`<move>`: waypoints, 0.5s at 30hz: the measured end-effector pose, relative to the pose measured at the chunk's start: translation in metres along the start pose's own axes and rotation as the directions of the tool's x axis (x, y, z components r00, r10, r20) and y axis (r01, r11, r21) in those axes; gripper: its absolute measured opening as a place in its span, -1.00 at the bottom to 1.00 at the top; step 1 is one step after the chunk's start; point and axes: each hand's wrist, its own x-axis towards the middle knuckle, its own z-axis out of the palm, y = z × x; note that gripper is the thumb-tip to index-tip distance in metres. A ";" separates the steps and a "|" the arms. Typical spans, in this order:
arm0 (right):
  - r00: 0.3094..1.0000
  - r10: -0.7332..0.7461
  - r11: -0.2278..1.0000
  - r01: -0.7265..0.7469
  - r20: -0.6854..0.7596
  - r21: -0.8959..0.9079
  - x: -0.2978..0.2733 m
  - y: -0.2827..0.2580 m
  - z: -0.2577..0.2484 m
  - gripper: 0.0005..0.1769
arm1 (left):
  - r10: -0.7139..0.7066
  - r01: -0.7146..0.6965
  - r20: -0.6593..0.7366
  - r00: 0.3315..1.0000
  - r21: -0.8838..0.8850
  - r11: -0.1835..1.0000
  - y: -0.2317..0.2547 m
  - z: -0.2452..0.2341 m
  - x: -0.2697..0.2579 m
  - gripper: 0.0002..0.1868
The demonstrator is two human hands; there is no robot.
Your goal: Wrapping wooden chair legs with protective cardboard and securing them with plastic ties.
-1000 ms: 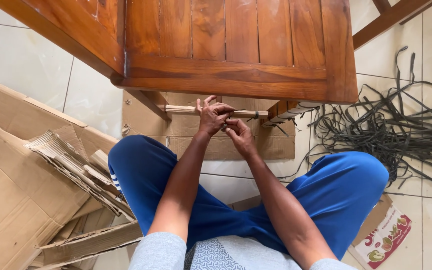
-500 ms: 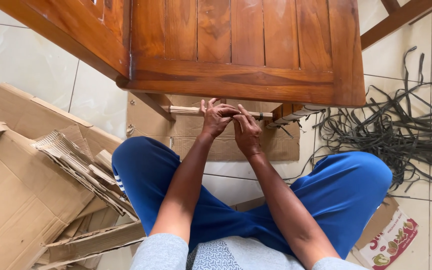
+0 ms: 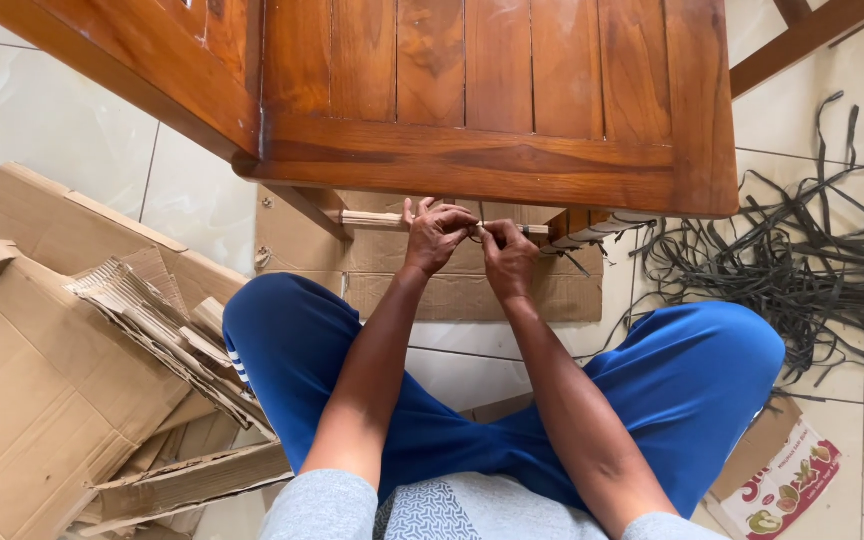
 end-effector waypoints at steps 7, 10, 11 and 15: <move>0.969 -0.233 0.952 0.245 0.081 -0.181 0.001 0.024 0.009 -0.98 | -0.004 0.005 0.014 1.000 -0.030 1.000 0.000 0.000 0.001 -0.76; 0.983 -0.127 0.970 0.151 0.132 -0.193 0.001 0.028 0.009 -0.92 | -0.018 0.018 0.022 1.000 -0.014 1.000 0.001 0.001 0.002 -0.77; 0.981 0.060 0.997 -0.051 0.184 -0.053 0.002 0.028 0.008 -0.88 | -0.040 0.040 0.016 0.999 -0.024 0.999 0.004 -0.001 0.003 -0.78; 0.853 0.355 0.669 -0.518 0.383 0.533 0.003 0.023 0.010 -0.89 | -0.061 0.062 0.026 0.998 -0.044 0.997 -0.003 -0.002 0.004 -0.87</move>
